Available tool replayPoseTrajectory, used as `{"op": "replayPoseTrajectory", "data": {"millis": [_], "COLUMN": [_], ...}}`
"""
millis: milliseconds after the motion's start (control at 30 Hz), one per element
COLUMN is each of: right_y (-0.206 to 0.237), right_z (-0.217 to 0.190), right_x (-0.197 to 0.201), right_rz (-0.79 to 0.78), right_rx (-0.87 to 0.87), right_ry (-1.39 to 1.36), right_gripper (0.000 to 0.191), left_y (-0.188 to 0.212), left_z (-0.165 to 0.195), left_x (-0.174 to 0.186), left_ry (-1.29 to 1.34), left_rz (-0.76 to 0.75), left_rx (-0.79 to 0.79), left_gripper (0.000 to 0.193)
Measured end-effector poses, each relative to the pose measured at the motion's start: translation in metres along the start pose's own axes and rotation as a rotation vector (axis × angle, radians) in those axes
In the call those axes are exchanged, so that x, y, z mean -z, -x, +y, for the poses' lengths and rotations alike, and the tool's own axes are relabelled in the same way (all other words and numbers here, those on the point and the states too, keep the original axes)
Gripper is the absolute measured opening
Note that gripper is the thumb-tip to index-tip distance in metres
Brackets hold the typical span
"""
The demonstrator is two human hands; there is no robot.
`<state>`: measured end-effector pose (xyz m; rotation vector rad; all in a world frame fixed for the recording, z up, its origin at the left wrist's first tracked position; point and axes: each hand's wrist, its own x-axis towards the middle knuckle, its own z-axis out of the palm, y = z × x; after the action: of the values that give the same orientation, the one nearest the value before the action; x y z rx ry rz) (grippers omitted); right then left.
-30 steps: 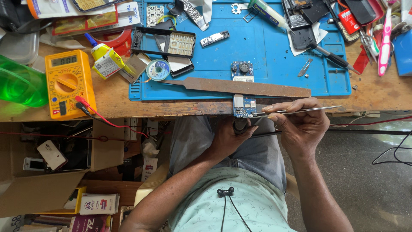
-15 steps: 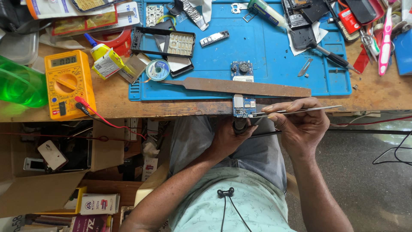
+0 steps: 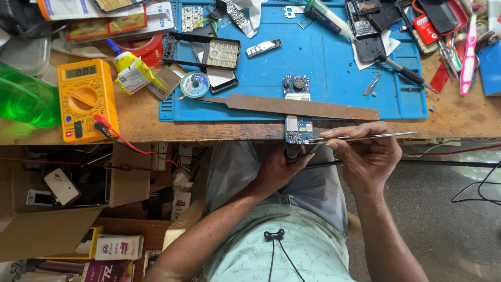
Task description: The person uses a soldering iron and tweezers to work on a small circuit board clamped to a workbench. They then connect a multimeter to the board and later plug a charging cable into a mobile phone, testing the device.
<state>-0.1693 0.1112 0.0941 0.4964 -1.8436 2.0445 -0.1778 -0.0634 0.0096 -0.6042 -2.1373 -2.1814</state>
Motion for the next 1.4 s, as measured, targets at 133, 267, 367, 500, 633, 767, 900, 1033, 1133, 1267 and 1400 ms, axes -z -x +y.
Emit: {"op": "replayPoseTrajectory", "data": {"millis": [133, 267, 367, 500, 633, 767, 900, 1033, 1133, 1267, 1400], "right_y": [0.005, 0.020, 0.028, 0.030, 0.030, 0.030, 0.027, 0.027, 0.028, 0.028, 0.025], "right_z": [0.000, -0.005, -0.009, -0.011, -0.011, -0.010, -0.008, -0.008, -0.009, -0.008, -0.007], "right_x": [-0.010, -0.018, -0.018, -0.017, -0.022, -0.030, -0.034, -0.036, -0.038, -0.039, -0.042], "right_rz": [-0.004, -0.007, -0.008, -0.002, -0.002, 0.004, -0.001, 0.006, 0.005, -0.006, -0.011], "right_rx": [0.001, -0.003, -0.006, -0.013, -0.009, -0.013, -0.008, -0.019, -0.024, -0.015, -0.006], "right_ry": [-0.009, -0.026, -0.032, -0.021, -0.014, -0.010, -0.011, -0.021, -0.016, -0.018, -0.022], "right_gripper": [0.030, 0.030, 0.030, 0.031, 0.030, 0.031, 0.031, 0.031, 0.032, 0.031, 0.031], "left_y": [0.007, 0.024, 0.033, 0.034, 0.036, 0.037, 0.036, 0.037, 0.039, 0.040, 0.038], "left_z": [0.000, 0.004, 0.006, 0.007, 0.006, 0.004, 0.003, 0.003, 0.003, 0.002, 0.001], "left_x": [0.009, 0.012, 0.010, 0.009, 0.013, 0.021, 0.025, 0.027, 0.029, 0.030, 0.033], "left_ry": [-0.027, -0.028, -0.030, -0.017, -0.026, -0.016, -0.021, -0.047, -0.043, -0.028, -0.049], "left_rz": [0.016, 0.015, 0.007, 0.006, 0.014, -0.005, 0.000, 0.017, 0.022, 0.003, 0.017], "left_rx": [-0.032, -0.038, -0.026, -0.021, -0.041, -0.016, -0.017, -0.046, -0.041, -0.026, -0.044], "left_gripper": [0.019, 0.019, 0.019, 0.019, 0.019, 0.019, 0.019, 0.020, 0.019, 0.019, 0.019]}}
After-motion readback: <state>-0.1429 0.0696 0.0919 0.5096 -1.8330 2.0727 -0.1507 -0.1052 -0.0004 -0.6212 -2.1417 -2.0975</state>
